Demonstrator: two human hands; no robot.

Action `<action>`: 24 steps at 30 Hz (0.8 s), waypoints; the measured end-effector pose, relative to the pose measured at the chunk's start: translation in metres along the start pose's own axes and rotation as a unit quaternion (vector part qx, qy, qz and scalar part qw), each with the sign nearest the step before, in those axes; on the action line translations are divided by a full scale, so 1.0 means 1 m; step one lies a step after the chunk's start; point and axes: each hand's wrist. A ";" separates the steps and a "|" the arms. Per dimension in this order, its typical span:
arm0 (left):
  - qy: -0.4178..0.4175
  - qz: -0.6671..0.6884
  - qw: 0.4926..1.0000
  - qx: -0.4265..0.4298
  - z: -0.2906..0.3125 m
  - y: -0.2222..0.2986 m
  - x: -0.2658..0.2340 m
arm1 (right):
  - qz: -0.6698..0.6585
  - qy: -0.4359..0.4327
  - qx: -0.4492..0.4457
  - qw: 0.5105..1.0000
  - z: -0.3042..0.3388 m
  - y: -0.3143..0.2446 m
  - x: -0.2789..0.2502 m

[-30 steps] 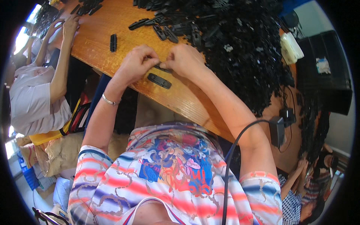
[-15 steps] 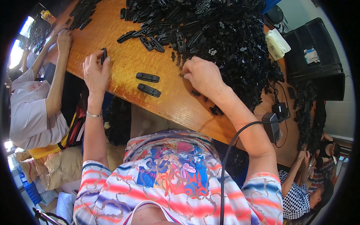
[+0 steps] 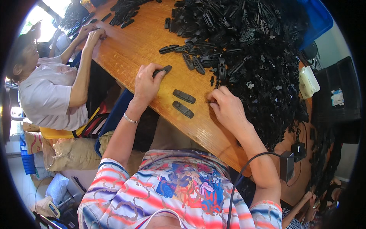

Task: The person assembles plastic components by hand, inserting small plastic clips into larger plastic bases and placing the assembled pieces onto the table.

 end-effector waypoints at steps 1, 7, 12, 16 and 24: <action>-0.019 0.033 0.999 0.021 0.003 0.005 0.002 | -0.016 0.022 -0.030 0.999 -0.005 -0.004 0.003; -0.158 0.108 0.981 0.012 -0.011 0.029 0.008 | -0.071 0.072 -0.070 0.992 -0.032 -0.014 0.016; -0.244 0.107 0.964 -0.017 -0.039 0.021 0.014 | -0.097 0.148 -0.117 0.977 -0.042 -0.007 0.034; -0.173 0.082 0.981 0.039 -0.039 0.012 0.020 | -0.094 0.166 -0.119 0.974 -0.047 -0.003 0.045; -0.062 0.019 0.993 0.096 0.000 0.012 0.010 | -0.167 0.189 -0.102 0.962 -0.063 0.000 0.057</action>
Point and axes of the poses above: each hand's wrist, its own z-axis away from the middle knuckle, its own x-axis out of the palm, y = z × x, and after that the axes turned 5 degrees about -z, right-handed
